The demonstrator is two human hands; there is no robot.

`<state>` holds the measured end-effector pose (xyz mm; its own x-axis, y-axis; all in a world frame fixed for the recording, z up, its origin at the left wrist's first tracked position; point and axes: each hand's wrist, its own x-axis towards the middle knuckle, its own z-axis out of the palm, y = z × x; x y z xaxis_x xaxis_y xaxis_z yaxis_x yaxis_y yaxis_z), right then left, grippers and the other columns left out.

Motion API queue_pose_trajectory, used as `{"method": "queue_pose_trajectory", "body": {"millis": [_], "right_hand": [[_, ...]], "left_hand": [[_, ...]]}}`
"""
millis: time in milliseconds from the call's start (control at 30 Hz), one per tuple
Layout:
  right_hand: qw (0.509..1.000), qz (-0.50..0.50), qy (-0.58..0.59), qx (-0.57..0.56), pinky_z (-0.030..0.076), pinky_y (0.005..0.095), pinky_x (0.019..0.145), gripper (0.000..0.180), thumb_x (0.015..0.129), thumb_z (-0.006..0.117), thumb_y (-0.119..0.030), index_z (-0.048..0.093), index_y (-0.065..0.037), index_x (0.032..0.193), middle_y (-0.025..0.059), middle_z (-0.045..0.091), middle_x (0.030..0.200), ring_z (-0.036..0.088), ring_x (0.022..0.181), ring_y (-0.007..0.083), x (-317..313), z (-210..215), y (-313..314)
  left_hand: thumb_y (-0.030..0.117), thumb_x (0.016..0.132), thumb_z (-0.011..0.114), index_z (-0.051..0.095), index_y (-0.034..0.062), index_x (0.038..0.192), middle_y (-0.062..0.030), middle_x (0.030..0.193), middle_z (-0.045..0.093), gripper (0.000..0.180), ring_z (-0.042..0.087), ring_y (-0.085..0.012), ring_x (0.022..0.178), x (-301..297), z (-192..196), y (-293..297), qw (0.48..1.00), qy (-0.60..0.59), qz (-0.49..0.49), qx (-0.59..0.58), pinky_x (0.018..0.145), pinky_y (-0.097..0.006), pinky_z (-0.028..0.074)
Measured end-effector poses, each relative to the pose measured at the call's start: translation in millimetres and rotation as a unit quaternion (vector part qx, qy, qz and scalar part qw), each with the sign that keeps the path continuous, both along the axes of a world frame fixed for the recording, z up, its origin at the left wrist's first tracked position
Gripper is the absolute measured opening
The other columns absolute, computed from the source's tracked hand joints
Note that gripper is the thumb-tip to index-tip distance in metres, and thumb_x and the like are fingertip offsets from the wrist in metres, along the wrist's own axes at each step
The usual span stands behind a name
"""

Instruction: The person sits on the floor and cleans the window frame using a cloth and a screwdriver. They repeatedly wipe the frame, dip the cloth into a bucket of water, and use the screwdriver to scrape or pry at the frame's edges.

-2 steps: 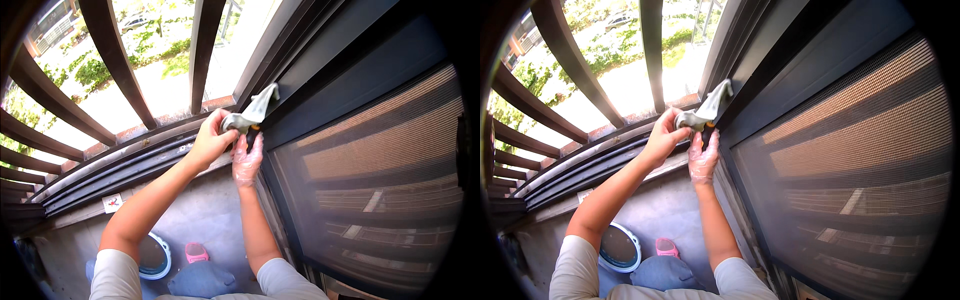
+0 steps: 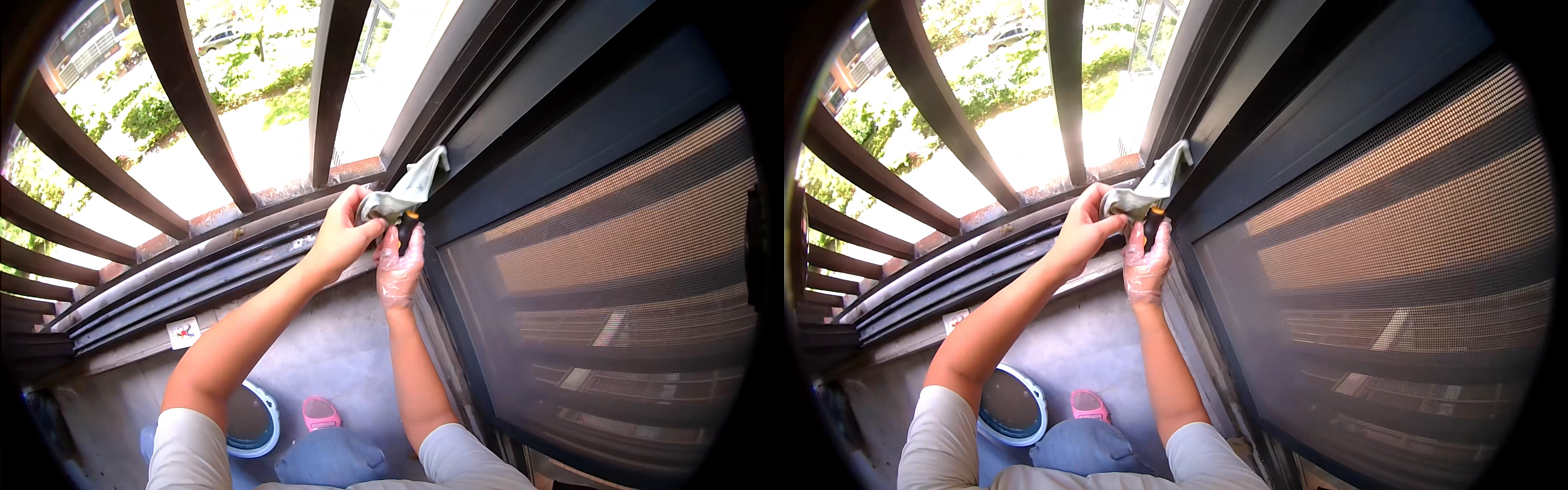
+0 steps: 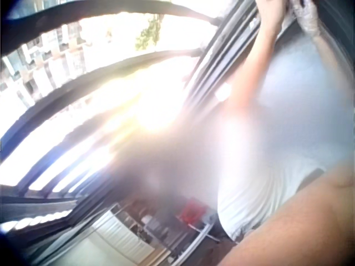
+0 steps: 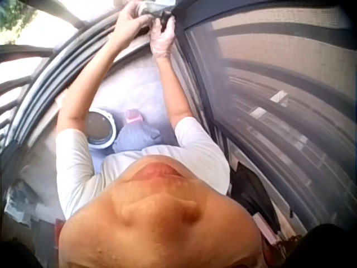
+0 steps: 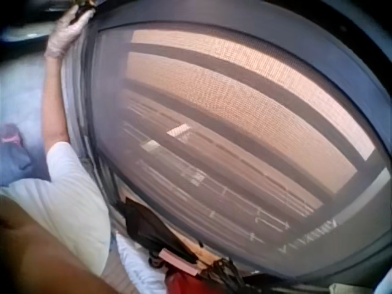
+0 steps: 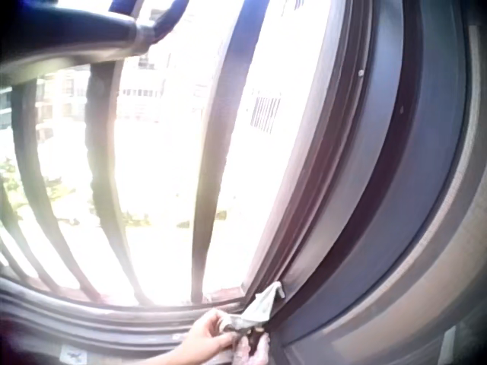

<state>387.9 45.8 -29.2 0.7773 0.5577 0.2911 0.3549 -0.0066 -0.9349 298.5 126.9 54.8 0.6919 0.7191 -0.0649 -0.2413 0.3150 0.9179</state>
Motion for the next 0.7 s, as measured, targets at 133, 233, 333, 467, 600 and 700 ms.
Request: {"method": "queue_pose_trajectory", "body": {"millis": [133,233,333,467,600,700], "right_hand": [[0.994,0.015,0.107,0.036,0.040,0.0202,0.046,0.032,0.093,0.055,-0.016,0.044,0.000,0.119,-0.0005,0.051,0.066,0.045,0.051,0.0054,-15,42,9],[0.999,-0.033,-0.015,0.024,0.040,0.0219,0.045,0.047,0.093,0.056,-0.017,0.036,0.001,0.131,-0.0003,0.051,0.065,0.045,0.050,0.0062,5,43,19],[0.999,-0.041,-0.016,-0.020,0.040,0.0223,0.045,0.051,0.093,0.056,-0.018,0.033,0.001,0.134,-0.0002,0.050,0.063,0.045,0.049,0.0064,-1,3,9],[0.986,-0.023,0.135,-0.094,0.040,0.0228,0.042,0.038,0.093,0.056,-0.021,0.041,-0.001,0.122,-0.0003,0.049,0.060,0.047,0.047,0.0069,-27,-36,-10],[0.953,-0.002,0.274,-0.131,0.040,0.0253,0.039,0.029,0.093,0.055,-0.024,0.045,-0.004,0.112,0.0023,0.051,0.061,0.049,0.044,0.0092,-35,-56,-15],[0.917,0.014,0.382,-0.113,0.038,0.0246,0.036,0.021,0.094,0.053,-0.024,0.045,-0.007,0.102,0.0018,0.050,0.060,0.049,0.043,0.0095,-39,-56,-16]], "left_hand": [[-0.005,0.076,0.058,0.047,0.0036,0.100,-0.0033,0.093,0.057,0.028,0.053,-0.0085,0.087,-9,-3,4,0.999,-0.021,0.049,-0.008,0.079,-0.024,0.044],[-0.005,0.079,0.059,0.047,0.0026,0.103,-0.0044,0.095,0.058,0.028,0.054,-0.0091,0.087,-1,20,5,0.994,-0.092,0.067,-0.005,0.079,-0.023,0.044],[-0.004,0.079,0.059,0.048,0.0023,0.102,-0.0033,0.092,0.058,0.027,0.055,-0.0079,0.082,-9,15,12,0.997,-0.051,0.060,-0.016,0.072,-0.022,0.046],[-0.005,0.075,0.056,0.049,0.0021,0.101,-0.0028,0.088,0.057,0.028,0.053,-0.0075,0.077,-33,-14,18,0.995,0.082,0.053,-0.022,0.067,-0.022,0.044],[-0.001,0.077,0.055,0.053,0.0007,0.104,-0.0035,0.089,0.058,0.027,0.052,-0.0091,0.078,-41,-35,30,0.976,0.205,0.024,0.068,0.071,-0.024,0.043],[0.001,0.080,0.055,0.054,0.0007,0.107,-0.0039,0.095,0.059,0.027,0.053,-0.0096,0.086,-45,-36,30,0.968,0.244,-0.011,0.063,0.079,-0.024,0.042]]}}
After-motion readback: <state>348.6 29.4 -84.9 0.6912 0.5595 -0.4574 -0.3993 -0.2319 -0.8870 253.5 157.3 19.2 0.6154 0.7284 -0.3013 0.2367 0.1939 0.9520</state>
